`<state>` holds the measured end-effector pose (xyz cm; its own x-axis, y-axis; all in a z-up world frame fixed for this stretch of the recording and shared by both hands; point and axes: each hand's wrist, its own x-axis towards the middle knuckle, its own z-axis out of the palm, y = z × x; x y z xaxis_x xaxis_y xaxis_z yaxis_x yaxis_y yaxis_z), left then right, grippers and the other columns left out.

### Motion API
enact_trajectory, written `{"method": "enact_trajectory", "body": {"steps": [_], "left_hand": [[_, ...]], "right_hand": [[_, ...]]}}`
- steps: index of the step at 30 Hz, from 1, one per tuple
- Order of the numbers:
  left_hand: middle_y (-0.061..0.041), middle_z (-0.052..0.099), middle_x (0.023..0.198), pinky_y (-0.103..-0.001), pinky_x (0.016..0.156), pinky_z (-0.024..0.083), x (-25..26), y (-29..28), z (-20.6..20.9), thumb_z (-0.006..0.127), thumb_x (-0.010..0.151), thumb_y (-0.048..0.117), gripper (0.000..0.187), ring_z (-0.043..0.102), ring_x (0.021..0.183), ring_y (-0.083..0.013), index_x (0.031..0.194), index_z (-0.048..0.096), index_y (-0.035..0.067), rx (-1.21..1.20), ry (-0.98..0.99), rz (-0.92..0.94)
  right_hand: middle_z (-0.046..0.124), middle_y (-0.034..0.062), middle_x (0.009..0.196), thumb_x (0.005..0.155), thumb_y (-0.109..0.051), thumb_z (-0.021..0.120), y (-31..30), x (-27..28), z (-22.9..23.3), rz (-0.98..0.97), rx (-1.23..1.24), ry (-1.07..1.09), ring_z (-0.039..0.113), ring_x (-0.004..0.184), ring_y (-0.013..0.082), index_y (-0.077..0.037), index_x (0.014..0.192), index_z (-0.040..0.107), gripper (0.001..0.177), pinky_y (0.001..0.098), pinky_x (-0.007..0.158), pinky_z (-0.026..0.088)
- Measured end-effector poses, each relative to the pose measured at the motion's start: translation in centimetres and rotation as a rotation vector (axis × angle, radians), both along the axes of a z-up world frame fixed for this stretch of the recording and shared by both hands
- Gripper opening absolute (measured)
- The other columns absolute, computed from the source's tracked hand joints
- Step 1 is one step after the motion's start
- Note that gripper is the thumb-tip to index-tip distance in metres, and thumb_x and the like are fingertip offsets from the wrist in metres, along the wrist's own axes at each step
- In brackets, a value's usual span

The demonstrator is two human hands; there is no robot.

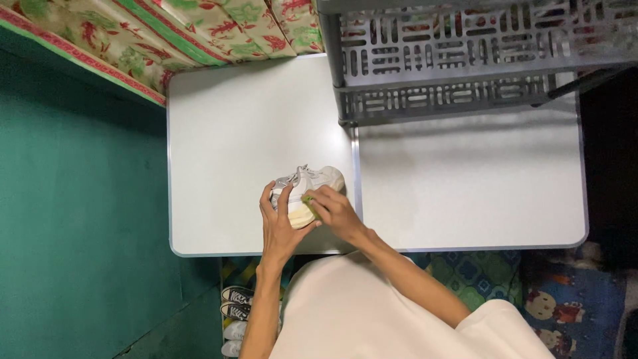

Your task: A person cleans the exterior of a white sneaker using a small green cloth on a white folding table.

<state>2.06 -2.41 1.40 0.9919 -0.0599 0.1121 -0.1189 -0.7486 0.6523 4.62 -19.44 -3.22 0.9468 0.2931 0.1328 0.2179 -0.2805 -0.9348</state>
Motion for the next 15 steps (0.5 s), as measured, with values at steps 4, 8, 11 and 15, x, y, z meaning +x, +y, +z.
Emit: {"method": "enact_trajectory", "body": {"steps": [4, 8, 11, 15], "left_hand": [[-0.023, 0.024, 0.152, -0.057, 0.110, 0.045, 0.3, -0.3, 0.7, 0.100, 0.056, 0.032, 0.109, 0.034, 0.139, -0.0483, 0.147, 0.043, 0.014, -0.014, 0.002, 0.000], [-0.022, 0.025, 0.152, -0.055, 0.110, 0.045, -0.1, -0.5, 0.9, 0.099, 0.056, 0.028, 0.106, 0.034, 0.139, -0.0474, 0.146, 0.044, 0.015, 0.019, -0.002, -0.021], [-0.022, 0.026, 0.152, -0.055, 0.111, 0.045, 0.0, -0.7, 1.3, 0.099, 0.056, 0.027, 0.106, 0.035, 0.139, -0.0466, 0.146, 0.044, 0.015, 0.013, -0.007, -0.016], [-0.023, 0.027, 0.149, -0.055, 0.110, 0.045, -0.1, -0.3, 1.0, 0.101, 0.055, 0.029, 0.108, 0.035, 0.138, -0.0465, 0.145, 0.043, 0.013, -0.031, 0.011, 0.002]], "right_hand": [[0.068, 0.0152, 0.101, 0.099, -0.007, 0.063, -0.4, 1.0, -0.8, -0.179, -0.007, -0.007, 0.068, 0.085, 0.0281, 0.001, 0.121, 0.068, 0.024, 0.0379, 0.075, 0.055], [0.067, 0.0146, 0.101, 0.097, -0.005, 0.062, 0.2, -0.6, 0.0, -0.015, 0.008, -0.176, 0.069, 0.088, 0.0279, 0.001, 0.119, 0.070, 0.024, 0.0383, 0.078, 0.055], [0.066, 0.0154, 0.101, 0.097, -0.006, 0.062, 0.2, 0.4, -1.0, -0.070, -0.059, -0.141, 0.069, 0.086, 0.0281, 0.001, 0.122, 0.069, 0.027, 0.0381, 0.076, 0.055], [0.066, 0.0165, 0.106, 0.099, -0.005, 0.060, 1.1, 0.0, -1.1, -0.139, 0.017, -0.182, 0.070, 0.090, 0.0292, 0.000, 0.122, 0.069, 0.026, 0.0379, 0.078, 0.056]]}}
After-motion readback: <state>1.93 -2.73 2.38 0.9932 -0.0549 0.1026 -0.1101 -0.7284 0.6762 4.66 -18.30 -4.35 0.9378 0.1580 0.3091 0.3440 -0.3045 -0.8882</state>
